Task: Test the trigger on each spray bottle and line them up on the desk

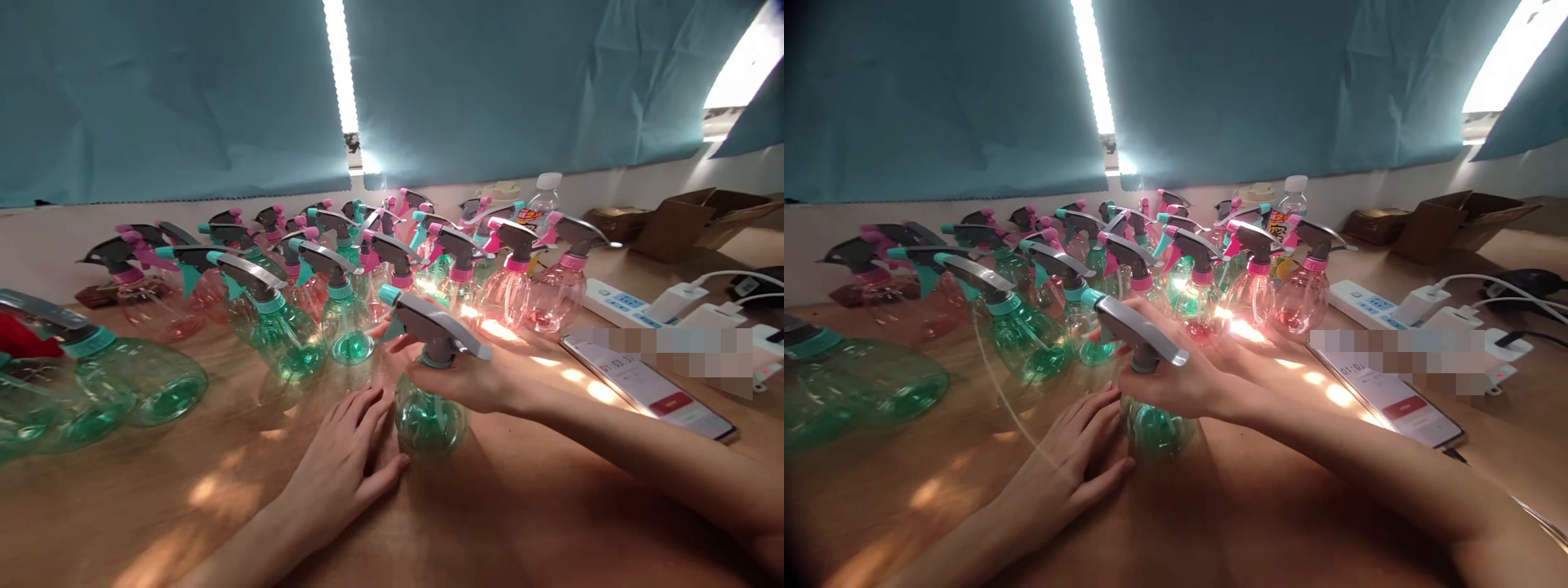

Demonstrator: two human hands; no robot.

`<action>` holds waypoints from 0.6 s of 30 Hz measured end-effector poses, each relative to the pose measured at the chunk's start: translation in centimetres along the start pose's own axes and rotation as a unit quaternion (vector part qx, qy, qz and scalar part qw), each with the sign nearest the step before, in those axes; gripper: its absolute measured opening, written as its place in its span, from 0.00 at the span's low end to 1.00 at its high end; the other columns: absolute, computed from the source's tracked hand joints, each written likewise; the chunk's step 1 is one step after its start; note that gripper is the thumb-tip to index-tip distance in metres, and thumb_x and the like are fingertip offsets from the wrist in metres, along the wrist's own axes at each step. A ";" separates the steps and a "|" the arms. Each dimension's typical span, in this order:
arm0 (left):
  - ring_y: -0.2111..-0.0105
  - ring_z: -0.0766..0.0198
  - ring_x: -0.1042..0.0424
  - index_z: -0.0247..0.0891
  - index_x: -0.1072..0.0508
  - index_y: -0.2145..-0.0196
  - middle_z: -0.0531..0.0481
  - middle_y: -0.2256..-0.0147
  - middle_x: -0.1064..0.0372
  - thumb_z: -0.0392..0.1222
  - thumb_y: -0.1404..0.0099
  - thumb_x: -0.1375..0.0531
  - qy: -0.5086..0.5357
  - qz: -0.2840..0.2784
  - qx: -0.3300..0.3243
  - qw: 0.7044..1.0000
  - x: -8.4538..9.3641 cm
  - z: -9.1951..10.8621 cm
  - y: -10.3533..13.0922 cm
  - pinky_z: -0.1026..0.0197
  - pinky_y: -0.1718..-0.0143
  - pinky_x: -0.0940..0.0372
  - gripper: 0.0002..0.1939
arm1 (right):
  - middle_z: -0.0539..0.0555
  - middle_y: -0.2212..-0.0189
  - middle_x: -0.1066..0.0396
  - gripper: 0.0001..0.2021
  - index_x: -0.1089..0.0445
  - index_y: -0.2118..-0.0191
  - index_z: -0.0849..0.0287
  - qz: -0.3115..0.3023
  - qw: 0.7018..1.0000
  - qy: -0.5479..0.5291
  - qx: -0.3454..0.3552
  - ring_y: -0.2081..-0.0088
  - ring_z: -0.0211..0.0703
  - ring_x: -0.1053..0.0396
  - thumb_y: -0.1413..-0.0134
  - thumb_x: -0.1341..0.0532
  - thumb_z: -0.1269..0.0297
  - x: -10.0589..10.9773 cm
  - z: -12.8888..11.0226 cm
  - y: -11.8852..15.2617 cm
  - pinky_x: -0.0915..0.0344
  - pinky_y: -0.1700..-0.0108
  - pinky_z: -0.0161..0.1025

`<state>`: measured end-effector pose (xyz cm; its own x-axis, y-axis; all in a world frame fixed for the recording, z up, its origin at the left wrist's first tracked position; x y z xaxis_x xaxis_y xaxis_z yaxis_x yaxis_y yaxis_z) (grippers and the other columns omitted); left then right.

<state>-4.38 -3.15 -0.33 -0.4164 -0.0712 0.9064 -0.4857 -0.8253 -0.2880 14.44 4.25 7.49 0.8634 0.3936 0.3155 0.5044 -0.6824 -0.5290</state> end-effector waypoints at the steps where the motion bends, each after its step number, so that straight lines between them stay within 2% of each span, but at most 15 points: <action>1: 0.40 0.46 0.42 0.42 0.42 0.39 0.41 0.40 0.41 0.46 0.32 0.41 0.008 0.005 0.004 1.000 0.0 0.0 0.0 0.42 0.41 0.42 0.26 | 0.49 0.64 0.28 0.18 0.34 0.59 0.55 0.004 1.000 -0.002 0.005 0.69 0.35 0.32 0.58 0.46 0.78 -0.1 0.2 -0.1 0.33 0.68 0.34; 4: 0.42 0.45 0.39 0.43 0.45 0.38 0.41 0.41 0.40 0.46 0.33 0.40 0.041 0.013 0.032 0.999 0.1 0.1 -0.1 0.42 0.43 0.40 0.29 | 0.51 0.58 0.26 0.23 0.36 0.53 0.52 0.003 1.000 -0.028 0.013 0.61 0.39 0.28 0.57 0.45 0.77 -0.9 0.9 -0.2 0.30 0.60 0.38; 7: 0.44 0.44 0.37 0.43 0.48 0.37 0.40 0.42 0.40 0.48 0.35 0.38 0.075 0.011 0.061 0.995 0.6 0.5 0.0 0.41 0.45 0.38 0.33 | 0.51 0.53 0.27 0.25 0.38 0.49 0.51 0.005 0.999 -0.041 0.007 0.59 0.40 0.27 0.55 0.44 0.76 -1.9 1.4 -0.1 0.29 0.57 0.40; 10: 0.44 0.44 0.37 0.44 0.50 0.38 0.39 0.43 0.40 0.49 0.35 0.38 0.103 0.025 0.083 0.991 1.5 1.0 0.5 0.41 0.46 0.37 0.34 | 0.50 0.56 0.27 0.25 0.39 0.47 0.49 0.011 1.000 -0.014 -0.013 0.62 0.40 0.27 0.53 0.42 0.73 -3.2 1.3 -0.1 0.29 0.59 0.41; 13: 0.44 0.43 0.37 0.45 0.50 0.39 0.39 0.43 0.39 0.50 0.35 0.39 0.098 0.069 0.097 0.988 2.7 1.2 1.7 0.41 0.47 0.37 0.33 | 0.50 0.62 0.28 0.23 0.39 0.48 0.51 0.007 1.000 -0.001 -0.018 0.66 0.40 0.29 0.52 0.41 0.70 -5.1 0.3 -0.4 0.31 0.64 0.39; 18: 0.48 0.44 0.33 0.49 0.49 0.40 0.42 0.46 0.38 0.53 0.34 0.40 0.074 0.154 0.120 0.978 4.6 1.1 4.6 0.41 0.51 0.34 0.30 | 0.50 0.64 0.30 0.18 0.40 0.51 0.53 -0.014 0.999 -0.042 0.025 0.71 0.36 0.33 0.49 0.39 0.66 -9.7 -1.4 -1.5 0.33 0.67 0.38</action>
<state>-7.66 -7.91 2.82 -0.6306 -0.2701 0.7276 -0.1318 -0.8866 -0.4434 5.33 0.59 6.34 0.8456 0.4641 0.2637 0.5259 -0.6400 -0.5602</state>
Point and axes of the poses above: each hand's wrist, its own y-axis away from the middle knuckle, its own x-axis out of the back of the hand, z = x × y, the point moved 1 cm from there along -y, towards the middle knuckle
